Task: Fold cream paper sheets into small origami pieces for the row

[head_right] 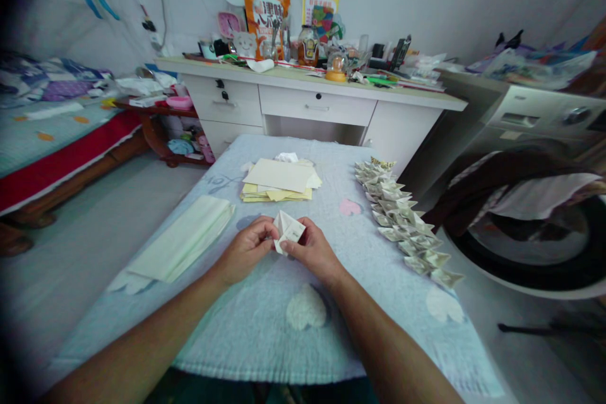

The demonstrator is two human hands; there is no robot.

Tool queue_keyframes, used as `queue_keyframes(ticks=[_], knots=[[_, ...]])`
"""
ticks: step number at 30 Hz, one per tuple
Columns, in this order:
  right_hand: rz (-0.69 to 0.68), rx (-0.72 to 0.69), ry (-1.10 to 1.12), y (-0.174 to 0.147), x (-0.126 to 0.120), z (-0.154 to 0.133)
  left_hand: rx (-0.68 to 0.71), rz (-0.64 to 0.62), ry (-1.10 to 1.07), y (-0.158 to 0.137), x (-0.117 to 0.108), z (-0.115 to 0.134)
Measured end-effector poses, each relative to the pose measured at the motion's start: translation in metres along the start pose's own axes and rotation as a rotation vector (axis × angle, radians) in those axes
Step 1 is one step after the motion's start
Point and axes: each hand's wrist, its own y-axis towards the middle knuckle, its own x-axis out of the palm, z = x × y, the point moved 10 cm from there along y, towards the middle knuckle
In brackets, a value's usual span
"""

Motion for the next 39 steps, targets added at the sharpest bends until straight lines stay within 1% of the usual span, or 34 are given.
queue_keyframes(ticks=[5, 8, 12, 16, 20, 28, 32, 36, 39], knots=[[-0.044, 0.003, -0.062, 0.0, 0.003, 0.001, 0.012, -0.025, 0.007, -0.001, 0.001, 0.002], [-0.01, -0.007, -0.084, 0.001, -0.002, 0.001, 0.012, -0.053, 0.029, -0.002, 0.004, 0.004], [0.025, 0.001, -0.101, 0.001, -0.005, 0.001, 0.027, -0.066, 0.114, -0.001, 0.006, 0.006], [0.022, -0.002, -0.097, 0.0, -0.003, -0.003, 0.065, -0.073, 0.177, -0.001, 0.006, 0.01], [0.016, -0.009, -0.135, -0.001, -0.002, -0.004, 0.066, -0.089, 0.216, -0.001, 0.008, 0.007], [0.085, -0.061, -0.196, 0.001, -0.011, -0.005, 0.056, -0.09, 0.211, -0.003, 0.01, 0.002], [0.055, -0.074, -0.235, 0.0, -0.009, -0.005, 0.034, -0.086, 0.208, -0.002, 0.009, 0.001], [0.025, -0.052, -0.262, -0.001, -0.008, -0.004, 0.024, -0.067, 0.182, -0.002, 0.007, 0.004], [0.033, -0.045, -0.288, -0.002, -0.008, -0.006, -0.03, -0.061, 0.119, -0.003, 0.006, -0.001]])
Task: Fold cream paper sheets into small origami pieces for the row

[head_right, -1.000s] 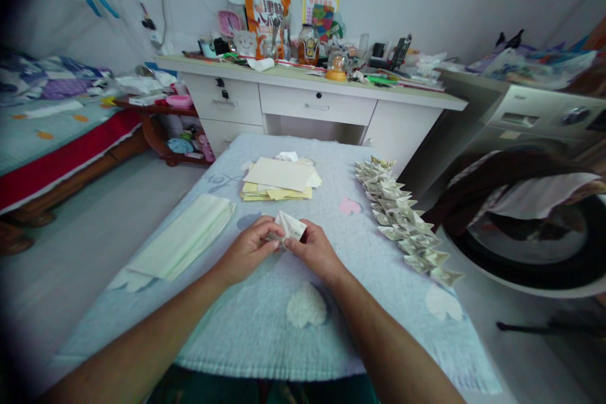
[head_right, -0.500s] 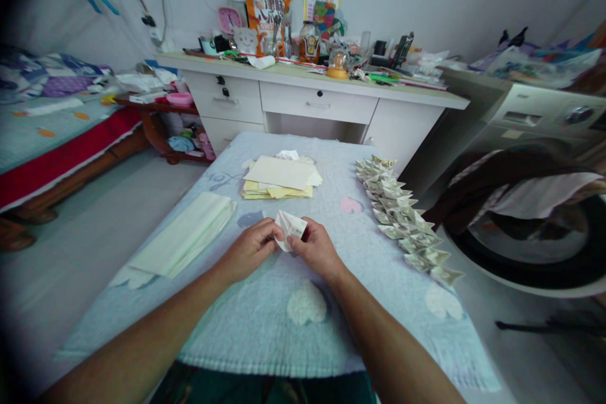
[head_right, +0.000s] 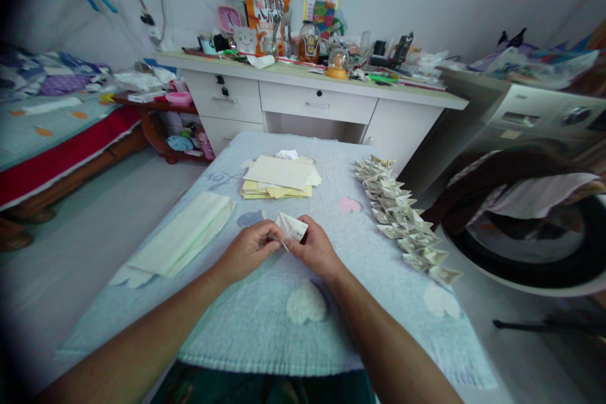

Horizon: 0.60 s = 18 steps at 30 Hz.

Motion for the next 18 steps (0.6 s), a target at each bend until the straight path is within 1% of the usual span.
queue_keyframes(ticks=[4, 8, 10, 14, 18], knots=[[-0.028, -0.009, 0.078, 0.001, 0.004, -0.003, -0.084, 0.019, -0.113, -0.001, 0.002, -0.013], [-0.042, 0.033, 0.188, 0.0, 0.007, -0.001, -0.141, 0.014, -0.323, 0.0, 0.008, -0.023], [-0.016, 0.069, 0.193, 0.0, 0.004, 0.003, -0.139, 0.019, -0.417, 0.0, 0.008, -0.021], [0.027, 0.094, 0.197, 0.001, -0.001, 0.008, -0.1, 0.041, -0.477, 0.001, 0.004, -0.013], [0.006, 0.083, 0.204, 0.002, 0.004, 0.007, -0.138, 0.044, -0.54, 0.001, 0.006, -0.019]])
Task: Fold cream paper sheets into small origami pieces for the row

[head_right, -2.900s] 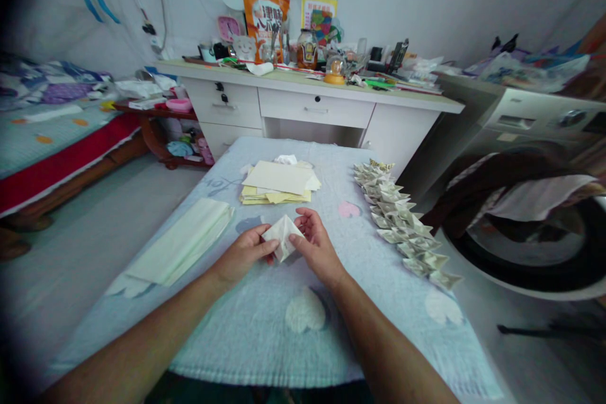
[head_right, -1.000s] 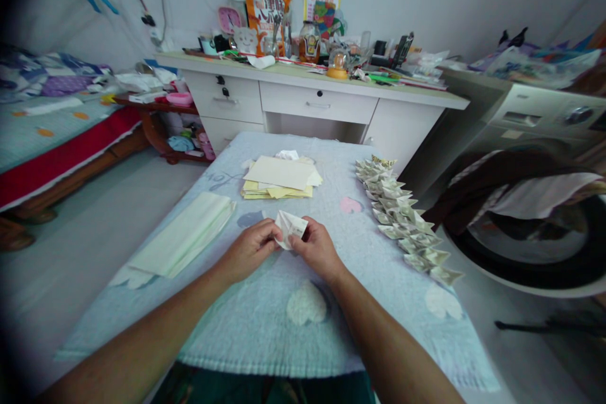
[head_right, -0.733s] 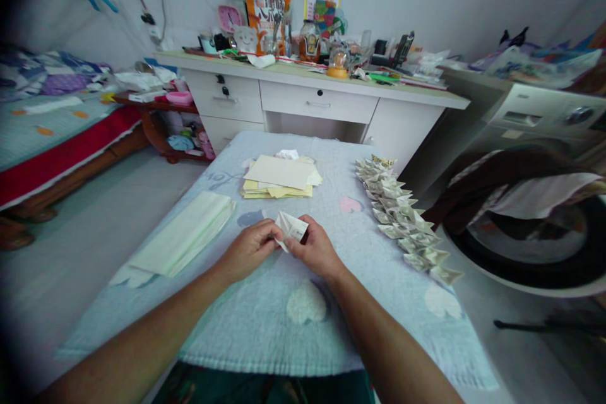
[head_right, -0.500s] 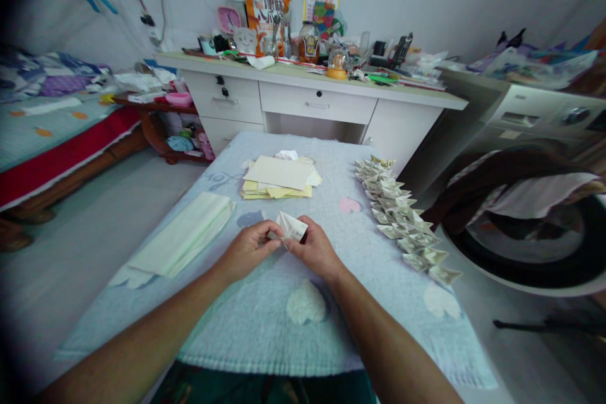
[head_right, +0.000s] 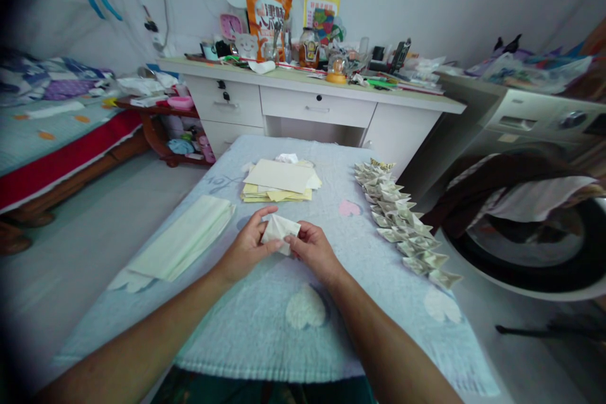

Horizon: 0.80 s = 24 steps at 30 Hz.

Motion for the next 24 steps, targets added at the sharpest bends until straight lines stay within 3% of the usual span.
queue_keyframes(ticks=[7, 17, 24], knots=[[0.027, 0.025, 0.028, 0.0, -0.006, 0.004, -0.041, -0.02, 0.013, 0.001, 0.001, -0.01], [0.094, -0.105, -0.212, -0.002, -0.007, -0.012, -0.044, 0.001, 0.116, 0.004, -0.001, -0.009], [0.092, -0.136, -0.233, -0.002, -0.007, -0.014, -0.041, -0.013, 0.111, 0.004, 0.0, -0.01]])
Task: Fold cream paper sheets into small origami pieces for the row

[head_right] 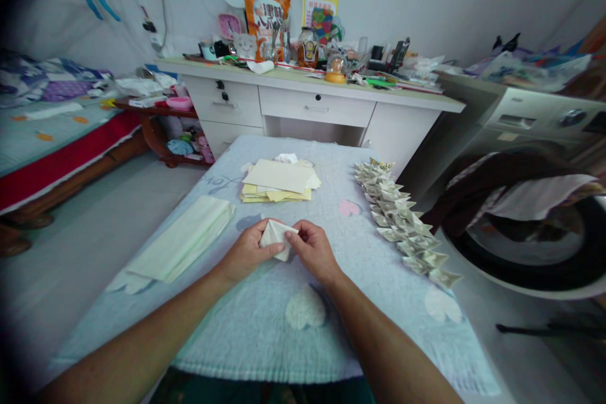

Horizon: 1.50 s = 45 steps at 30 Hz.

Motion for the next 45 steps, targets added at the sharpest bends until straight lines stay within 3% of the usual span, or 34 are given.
queue_keyframes(ticks=[15, 25, 45], knots=[[0.017, 0.021, 0.073, -0.003, -0.001, -0.002, -0.026, -0.002, -0.101, 0.001, -0.003, -0.006], [0.007, -0.052, -0.055, 0.0, 0.0, -0.008, -0.024, -0.022, 0.009, -0.001, 0.002, -0.001], [0.0, -0.054, -0.002, -0.003, 0.0, -0.008, -0.032, -0.044, 0.094, -0.004, 0.005, 0.003]])
